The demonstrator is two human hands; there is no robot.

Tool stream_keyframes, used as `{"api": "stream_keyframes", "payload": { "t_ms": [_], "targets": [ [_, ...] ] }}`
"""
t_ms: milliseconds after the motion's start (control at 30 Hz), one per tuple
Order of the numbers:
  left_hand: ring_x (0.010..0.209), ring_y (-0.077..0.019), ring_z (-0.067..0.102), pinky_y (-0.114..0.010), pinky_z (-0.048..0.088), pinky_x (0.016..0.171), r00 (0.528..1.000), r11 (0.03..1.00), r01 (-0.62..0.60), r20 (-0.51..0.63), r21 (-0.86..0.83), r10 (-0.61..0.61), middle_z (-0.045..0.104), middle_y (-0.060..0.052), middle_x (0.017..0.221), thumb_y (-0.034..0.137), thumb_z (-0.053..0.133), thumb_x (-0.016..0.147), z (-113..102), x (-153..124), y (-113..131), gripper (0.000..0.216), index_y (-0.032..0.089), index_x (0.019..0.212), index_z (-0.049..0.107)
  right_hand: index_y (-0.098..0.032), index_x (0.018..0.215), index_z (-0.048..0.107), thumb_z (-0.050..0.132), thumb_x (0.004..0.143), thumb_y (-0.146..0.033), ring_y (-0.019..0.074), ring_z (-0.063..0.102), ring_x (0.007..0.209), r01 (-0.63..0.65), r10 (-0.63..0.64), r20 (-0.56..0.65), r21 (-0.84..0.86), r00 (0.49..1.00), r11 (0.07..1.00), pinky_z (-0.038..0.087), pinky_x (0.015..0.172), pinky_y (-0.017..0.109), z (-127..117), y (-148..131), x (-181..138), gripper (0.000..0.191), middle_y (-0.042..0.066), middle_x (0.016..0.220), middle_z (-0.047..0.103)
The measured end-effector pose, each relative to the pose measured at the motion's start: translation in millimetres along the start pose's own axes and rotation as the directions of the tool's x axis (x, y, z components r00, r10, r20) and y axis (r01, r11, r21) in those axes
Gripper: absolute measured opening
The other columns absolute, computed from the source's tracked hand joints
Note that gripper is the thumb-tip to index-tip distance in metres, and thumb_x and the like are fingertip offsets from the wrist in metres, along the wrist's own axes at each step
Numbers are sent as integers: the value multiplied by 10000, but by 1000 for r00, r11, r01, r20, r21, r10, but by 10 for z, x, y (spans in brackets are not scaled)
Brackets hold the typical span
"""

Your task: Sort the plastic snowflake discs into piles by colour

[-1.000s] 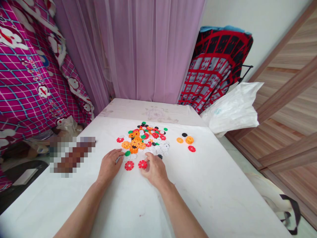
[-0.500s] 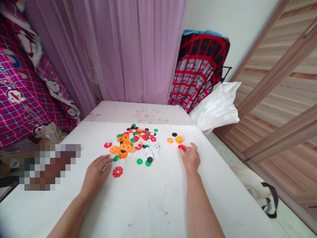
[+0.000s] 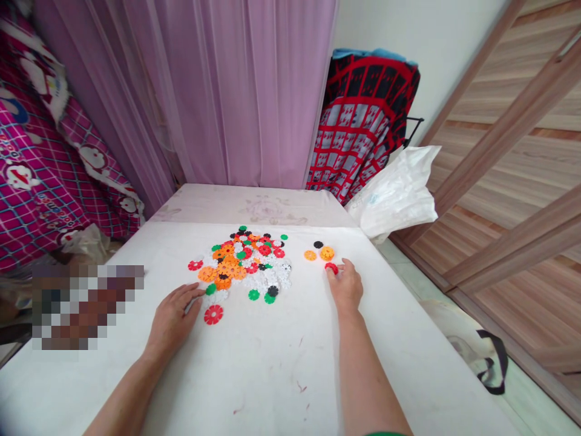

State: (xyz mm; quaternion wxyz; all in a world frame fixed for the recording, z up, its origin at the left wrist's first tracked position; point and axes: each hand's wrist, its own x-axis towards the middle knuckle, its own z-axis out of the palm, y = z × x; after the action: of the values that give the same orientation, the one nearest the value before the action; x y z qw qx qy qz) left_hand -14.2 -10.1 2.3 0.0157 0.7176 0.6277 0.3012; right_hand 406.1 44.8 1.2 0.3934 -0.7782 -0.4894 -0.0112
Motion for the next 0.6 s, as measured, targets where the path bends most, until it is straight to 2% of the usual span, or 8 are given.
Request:
{"api": "stream_keyframes", "payload": {
  "t_ms": [100, 200, 267, 333, 367, 400, 467, 600],
  "targets": [
    [1127, -279, 611, -484, 474, 996, 1000, 1000, 13, -1, -18, -13, 710, -49, 1144, 299, 438, 872, 2, 1, 32, 298, 252, 965, 717, -197, 901, 640, 484, 772, -402, 222, 590, 795, 132, -131, -35, 41, 991, 990, 455, 759, 356, 3, -205, -188, 288, 82, 912, 674],
    [1136, -280, 605, -491, 468, 999, 1000, 999, 23, 4, -24, -23, 705, -51, 1158, 267, 446, 865, -4, -1, 57, 291, 249, 973, 716, -223, 806, 642, 484, 818, -358, 174, 588, 695, 333, -351, 68, 190, 934, 924, 467, 695, 299, 53, -623, -561, 208, 37, 810, 664],
    [1145, -285, 598, -496, 463, 1001, 1000, 999, 28, 13, -23, -28, 701, -54, 1166, 265, 448, 869, -9, -3, 65, 289, 243, 978, 714, -237, 805, 631, 478, 856, -289, 157, 601, 704, 472, -541, 155, 335, 827, 816, 475, 702, 275, 101, -962, -888, 169, 16, 785, 670],
    [1147, -287, 595, -497, 462, 998, 999, 999, 27, 19, -25, -26, 701, -57, 1167, 266, 450, 871, -12, -4, 69, 285, 239, 979, 713, -247, 837, 627, 482, 858, -210, 157, 624, 799, 580, -718, 216, 459, 662, 673, 482, 760, 271, 152, -1274, -1209, 151, 14, 831, 688],
    [1145, -286, 596, -496, 463, 996, 1000, 999, 25, 18, -26, -25, 701, -57, 1166, 264, 452, 869, -13, -4, 70, 284, 239, 978, 713, -253, 863, 625, 511, 848, -195, 161, 627, 848, 600, -760, 241, 491, 603, 632, 482, 794, 278, 178, -1402, -1348, 128, 14, 870, 697],
    [1142, -284, 597, -495, 464, 995, 1000, 999, 24, 15, -28, -24, 701, -57, 1164, 262, 455, 866, -13, -4, 72, 281, 241, 975, 713, -255, 898, 618, 559, 829, -202, 168, 628, 884, 599, -768, 262, 500, 584, 626, 482, 824, 288, 203, -1507, -1463, 106, 15, 917, 703],
    [1135, -278, 601, -490, 465, 994, 1000, 999, 25, 5, -29, -25, 703, -56, 1158, 259, 460, 861, -11, -3, 79, 276, 244, 966, 714, -250, 936, 601, 645, 783, -246, 192, 621, 916, 605, -759, 294, 469, 580, 644, 482, 843, 316, 251, -1644, -1618, 159, 24, 957, 699],
    [1151, -280, 591, -492, 459, 997, 999, 999, 38, 2, -29, -38, 703, -49, 1160, 259, 465, 856, -11, -4, 101, 271, 246, 963, 714, -235, 907, 575, 702, 738, -304, 222, 601, 883, 622, -721, 326, 363, 612, 693, 477, 795, 342, 333, -1729, -1701, 222, 37, 900, 675]
  ]
}}
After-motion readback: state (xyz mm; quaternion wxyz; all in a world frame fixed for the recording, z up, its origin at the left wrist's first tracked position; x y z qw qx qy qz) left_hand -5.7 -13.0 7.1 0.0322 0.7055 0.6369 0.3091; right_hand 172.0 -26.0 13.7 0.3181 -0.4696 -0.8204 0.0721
